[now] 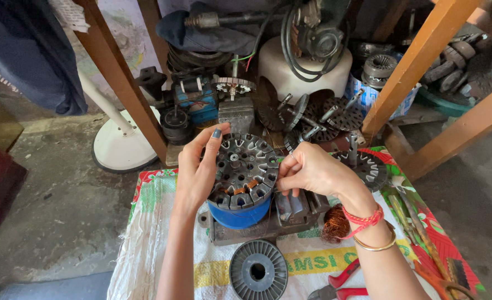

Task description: The person winds copper wire into the slots of a motor armature held in a vise. They pull wire from a spool, insert it into the slots, and use a metal tool to push the wire down. The person rotates the armature to access different slots and continues winding until the visible slots are filled.

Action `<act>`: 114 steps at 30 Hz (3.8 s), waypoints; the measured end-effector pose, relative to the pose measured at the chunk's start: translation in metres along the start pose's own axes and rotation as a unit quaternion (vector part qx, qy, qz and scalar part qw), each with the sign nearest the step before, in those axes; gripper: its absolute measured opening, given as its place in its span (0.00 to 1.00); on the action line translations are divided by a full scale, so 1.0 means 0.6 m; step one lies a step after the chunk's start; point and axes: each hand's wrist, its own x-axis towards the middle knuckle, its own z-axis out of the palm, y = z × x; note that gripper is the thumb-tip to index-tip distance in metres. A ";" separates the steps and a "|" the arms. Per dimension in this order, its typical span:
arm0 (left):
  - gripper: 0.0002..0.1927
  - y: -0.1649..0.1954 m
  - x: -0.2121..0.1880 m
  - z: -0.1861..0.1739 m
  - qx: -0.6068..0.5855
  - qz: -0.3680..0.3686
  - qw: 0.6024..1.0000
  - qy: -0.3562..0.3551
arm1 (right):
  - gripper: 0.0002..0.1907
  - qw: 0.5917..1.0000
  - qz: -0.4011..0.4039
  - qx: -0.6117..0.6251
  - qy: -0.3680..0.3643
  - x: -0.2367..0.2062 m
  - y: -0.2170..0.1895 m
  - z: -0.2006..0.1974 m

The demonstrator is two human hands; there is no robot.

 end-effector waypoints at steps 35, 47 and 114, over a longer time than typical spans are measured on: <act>0.20 0.000 0.000 0.002 0.010 0.059 0.998 0.003 | 0.04 0.991 -0.085 0.017 -0.104 -0.043 -0.016 -0.024; 0.20 0.006 -0.003 0.002 0.021 0.050 0.998 0.005 | 0.09 0.983 -0.077 0.146 -0.082 -0.044 -0.008 -0.047; 0.19 0.003 -0.002 0.003 0.018 0.062 0.998 0.007 | 0.09 0.929 0.048 -0.325 0.169 -0.036 -0.001 -0.035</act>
